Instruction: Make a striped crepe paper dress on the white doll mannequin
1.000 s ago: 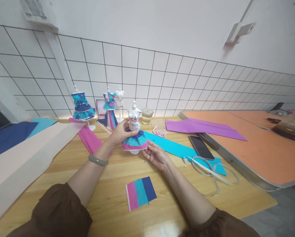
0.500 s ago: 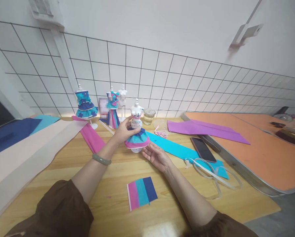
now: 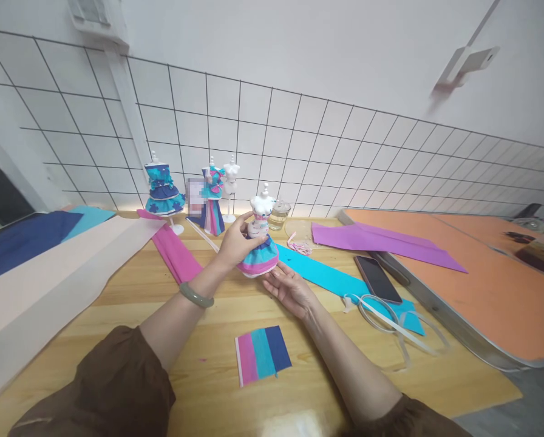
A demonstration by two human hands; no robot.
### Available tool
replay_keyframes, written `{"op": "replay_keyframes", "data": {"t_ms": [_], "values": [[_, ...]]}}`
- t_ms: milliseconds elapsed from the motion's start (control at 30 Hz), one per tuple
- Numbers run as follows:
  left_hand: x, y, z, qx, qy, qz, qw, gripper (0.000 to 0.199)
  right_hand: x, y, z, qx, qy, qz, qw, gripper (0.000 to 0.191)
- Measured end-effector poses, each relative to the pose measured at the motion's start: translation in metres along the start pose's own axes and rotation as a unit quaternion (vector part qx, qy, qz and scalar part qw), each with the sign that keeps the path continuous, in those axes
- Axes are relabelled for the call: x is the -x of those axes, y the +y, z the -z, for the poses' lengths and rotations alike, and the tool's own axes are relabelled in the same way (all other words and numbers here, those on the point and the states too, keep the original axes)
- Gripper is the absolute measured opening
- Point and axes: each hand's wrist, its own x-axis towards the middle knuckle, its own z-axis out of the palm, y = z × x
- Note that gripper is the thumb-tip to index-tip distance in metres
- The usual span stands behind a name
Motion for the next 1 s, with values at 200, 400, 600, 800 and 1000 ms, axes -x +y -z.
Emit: {"op": "replay_keyframes", "data": {"t_ms": [200,400,600,800,1000], "values": [[0.0019,0.0005,-0.0046,0.011,0.008,0.003,1.000,0.072,-0.0006,0.0004,-0.0007,-0.001,-0.003,0.007,1.000,0.036],[0.0008,-0.0009,-0.0032,0.012,0.013,-0.001,1.000,0.070,-0.0015,-0.0010,0.0001,-0.025,0.009,-0.001,1.000,0.040],[-0.0017,-0.0025,-0.0016,0.017,0.020,0.000,1.000,0.068,0.0013,-0.0034,0.0008,-0.036,0.011,-0.005,0.999,0.039],[-0.0009,-0.0036,-0.0026,-0.003,0.019,-0.004,1.000,0.068,0.0039,-0.0039,-0.0007,-0.042,-0.017,-0.015,0.999,0.030],[0.0030,-0.0019,-0.0071,-0.006,0.031,-0.006,0.999,0.067,0.0052,0.0008,-0.0042,-0.005,-0.014,-0.032,0.999,0.019]]}}
